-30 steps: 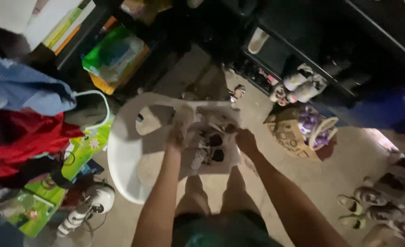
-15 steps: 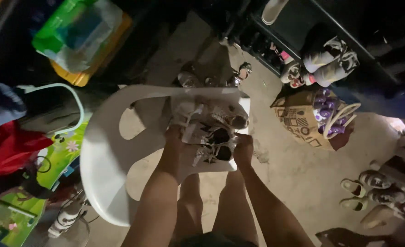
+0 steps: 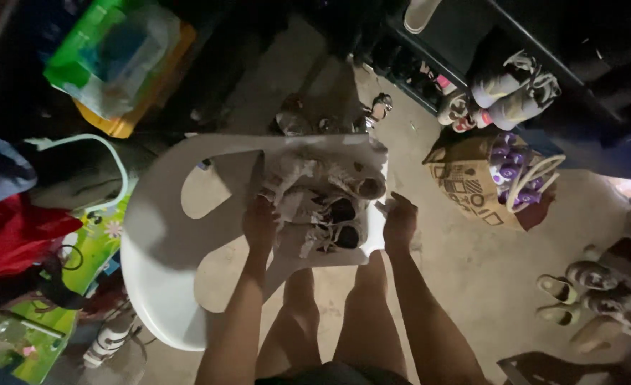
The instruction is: Cleaning various pairs of shoes using a wipe.
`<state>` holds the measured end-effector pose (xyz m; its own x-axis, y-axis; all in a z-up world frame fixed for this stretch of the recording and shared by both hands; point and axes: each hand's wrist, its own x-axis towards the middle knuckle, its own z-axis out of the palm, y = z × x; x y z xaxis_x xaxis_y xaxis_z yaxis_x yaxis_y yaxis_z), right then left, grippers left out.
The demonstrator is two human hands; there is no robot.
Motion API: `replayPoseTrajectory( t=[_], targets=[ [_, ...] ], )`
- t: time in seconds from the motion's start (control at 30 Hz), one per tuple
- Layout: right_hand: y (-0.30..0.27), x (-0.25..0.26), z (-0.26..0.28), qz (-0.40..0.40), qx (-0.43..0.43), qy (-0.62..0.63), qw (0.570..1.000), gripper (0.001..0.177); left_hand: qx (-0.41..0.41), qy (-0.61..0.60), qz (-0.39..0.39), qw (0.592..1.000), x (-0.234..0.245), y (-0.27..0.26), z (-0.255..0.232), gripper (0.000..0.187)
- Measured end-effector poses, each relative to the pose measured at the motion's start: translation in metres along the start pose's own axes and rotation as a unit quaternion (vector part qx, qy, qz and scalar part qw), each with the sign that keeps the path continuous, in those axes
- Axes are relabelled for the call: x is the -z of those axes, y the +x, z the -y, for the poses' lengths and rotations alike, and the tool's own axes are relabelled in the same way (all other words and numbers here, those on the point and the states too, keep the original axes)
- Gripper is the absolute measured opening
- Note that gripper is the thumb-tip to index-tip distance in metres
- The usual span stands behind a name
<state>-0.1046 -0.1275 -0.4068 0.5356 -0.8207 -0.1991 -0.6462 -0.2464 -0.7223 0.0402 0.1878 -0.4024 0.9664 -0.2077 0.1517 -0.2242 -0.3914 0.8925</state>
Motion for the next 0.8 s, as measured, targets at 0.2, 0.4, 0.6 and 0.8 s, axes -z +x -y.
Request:
replayPoseTrajectory(
  t=[0.2,0.4,0.6,0.8],
  targets=[
    [-0.007,0.021,-0.045,0.018,0.089,-0.157,0.983,0.031,-0.063,0.1,-0.005,0.993,0.072,0.026,-0.073,0.014],
    [0.026,0.003,-0.189,0.131,-0.109,0.082,0.982,0.036,0.026,0.268,-0.031,0.962,0.204,0.037,-0.145,0.031],
    [0.085,-0.055,-0.278,0.33,-0.132,0.103,0.929,0.031,0.104,0.396,-0.06,0.91,0.246,0.027,-0.077,0.052],
    [0.078,-0.041,-0.173,0.329,-0.04,0.064,0.941,0.033,0.113,0.543,-0.014,0.832,0.29,0.0,-0.045,0.046]
  ],
)
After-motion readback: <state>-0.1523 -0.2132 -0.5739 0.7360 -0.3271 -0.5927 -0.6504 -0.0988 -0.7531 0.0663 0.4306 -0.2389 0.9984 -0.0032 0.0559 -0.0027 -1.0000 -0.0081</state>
